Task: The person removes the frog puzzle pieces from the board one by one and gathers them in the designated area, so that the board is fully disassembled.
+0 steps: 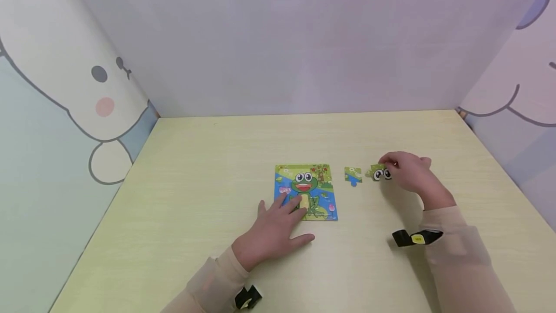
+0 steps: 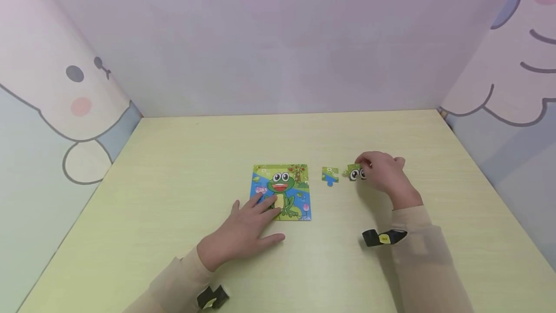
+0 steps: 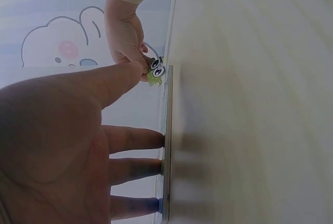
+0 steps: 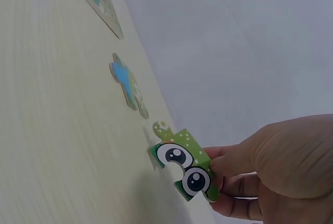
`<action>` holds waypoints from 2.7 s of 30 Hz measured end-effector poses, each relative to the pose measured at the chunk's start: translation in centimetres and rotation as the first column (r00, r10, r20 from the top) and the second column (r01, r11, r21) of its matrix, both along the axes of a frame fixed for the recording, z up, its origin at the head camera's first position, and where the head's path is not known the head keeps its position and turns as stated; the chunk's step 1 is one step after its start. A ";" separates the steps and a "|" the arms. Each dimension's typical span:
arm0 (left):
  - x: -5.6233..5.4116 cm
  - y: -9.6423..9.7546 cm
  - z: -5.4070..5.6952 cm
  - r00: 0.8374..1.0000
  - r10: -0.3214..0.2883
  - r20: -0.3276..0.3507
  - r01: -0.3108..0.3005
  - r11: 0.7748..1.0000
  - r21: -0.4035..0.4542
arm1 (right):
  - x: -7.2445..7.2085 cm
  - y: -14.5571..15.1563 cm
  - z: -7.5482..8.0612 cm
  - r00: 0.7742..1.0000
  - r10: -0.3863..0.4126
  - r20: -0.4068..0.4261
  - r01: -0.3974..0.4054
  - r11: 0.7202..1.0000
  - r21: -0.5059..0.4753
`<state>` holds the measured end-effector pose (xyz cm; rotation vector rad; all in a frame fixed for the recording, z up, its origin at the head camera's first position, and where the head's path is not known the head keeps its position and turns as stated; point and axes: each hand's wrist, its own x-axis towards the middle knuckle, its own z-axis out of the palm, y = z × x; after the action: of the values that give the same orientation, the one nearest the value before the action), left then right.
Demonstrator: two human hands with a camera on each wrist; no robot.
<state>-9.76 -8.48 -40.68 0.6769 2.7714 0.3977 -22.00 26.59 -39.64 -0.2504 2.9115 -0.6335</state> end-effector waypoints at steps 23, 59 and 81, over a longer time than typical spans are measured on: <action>0.0 0.0 -0.1 1.000 -0.007 -0.016 0.006 1.000 -0.009 | 0.6 -2.2 0.8 0.975 -0.052 -0.218 0.041 0.998 -0.054; -0.1 0.1 -0.1 0.999 -0.021 -0.030 0.020 0.999 -0.034 | 3.2 -13.9 -2.4 0.931 0.264 -0.252 -0.247 0.964 0.095; -0.1 0.2 -0.1 0.999 -0.022 -0.036 0.020 0.999 -0.039 | 2.8 -14.1 -3.0 0.964 0.213 -0.161 -0.220 0.975 -0.023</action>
<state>-9.87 -8.26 -40.78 0.7100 2.7958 0.3292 -19.15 12.48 -42.63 -0.6427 2.9617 -0.6650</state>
